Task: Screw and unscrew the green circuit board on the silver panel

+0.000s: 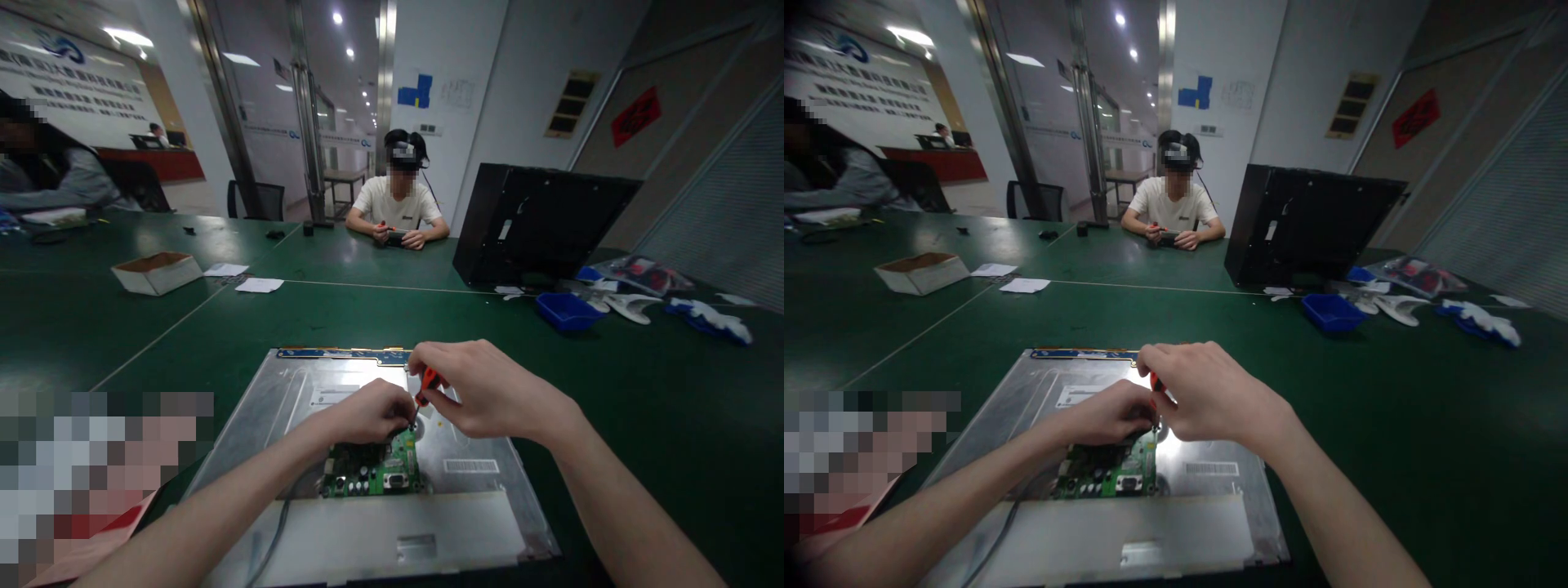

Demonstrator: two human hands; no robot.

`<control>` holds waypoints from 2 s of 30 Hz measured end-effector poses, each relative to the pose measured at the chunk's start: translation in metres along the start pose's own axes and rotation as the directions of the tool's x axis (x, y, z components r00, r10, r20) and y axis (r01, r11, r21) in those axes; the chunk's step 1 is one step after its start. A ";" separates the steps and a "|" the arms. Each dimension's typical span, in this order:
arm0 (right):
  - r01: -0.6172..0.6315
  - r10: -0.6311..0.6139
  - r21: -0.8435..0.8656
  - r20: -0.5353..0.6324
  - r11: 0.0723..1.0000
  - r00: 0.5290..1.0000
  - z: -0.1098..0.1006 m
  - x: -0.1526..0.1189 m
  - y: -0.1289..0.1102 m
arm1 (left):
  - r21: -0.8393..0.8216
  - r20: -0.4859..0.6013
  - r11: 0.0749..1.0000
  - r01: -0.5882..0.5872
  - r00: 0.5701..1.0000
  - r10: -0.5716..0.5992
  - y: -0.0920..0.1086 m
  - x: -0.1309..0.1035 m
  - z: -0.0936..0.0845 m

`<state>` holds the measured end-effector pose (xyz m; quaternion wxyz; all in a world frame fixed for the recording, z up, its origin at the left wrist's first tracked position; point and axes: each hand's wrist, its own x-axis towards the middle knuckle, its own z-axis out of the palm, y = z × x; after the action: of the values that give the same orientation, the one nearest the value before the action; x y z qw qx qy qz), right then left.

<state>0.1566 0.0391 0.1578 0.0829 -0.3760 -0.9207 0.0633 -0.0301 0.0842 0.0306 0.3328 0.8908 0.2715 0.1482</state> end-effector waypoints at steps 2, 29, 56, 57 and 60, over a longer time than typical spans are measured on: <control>-0.005 0.005 -0.021 -0.003 1.000 1.000 0.001 0.000 0.001 | 0.003 0.007 1.000 0.008 1.000 -0.008 0.001 0.000 -0.001; -0.012 0.012 -0.081 0.006 0.997 1.000 -0.001 -0.002 -0.001 | 0.016 0.031 1.000 0.010 0.999 -0.011 -0.001 0.000 0.000; -0.011 0.011 -0.109 -0.004 0.994 1.000 0.001 0.001 -0.001 | 0.014 0.015 1.000 -0.001 1.000 0.001 -0.002 -0.001 0.000; 0.003 -0.002 -0.068 0.008 0.998 1.000 0.000 0.000 -0.001 | 0.014 0.016 1.000 0.008 1.000 -0.008 -0.002 -0.001 0.000; 0.007 -0.006 -0.028 0.024 1.000 1.000 0.000 -0.001 -0.002 | 0.001 0.018 1.000 0.014 1.000 -0.014 -0.001 0.000 0.000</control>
<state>0.1565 0.0371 0.1583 0.0670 -0.3735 -0.9236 0.0544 -0.0311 0.0851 0.0299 0.3357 0.8904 0.2747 0.1380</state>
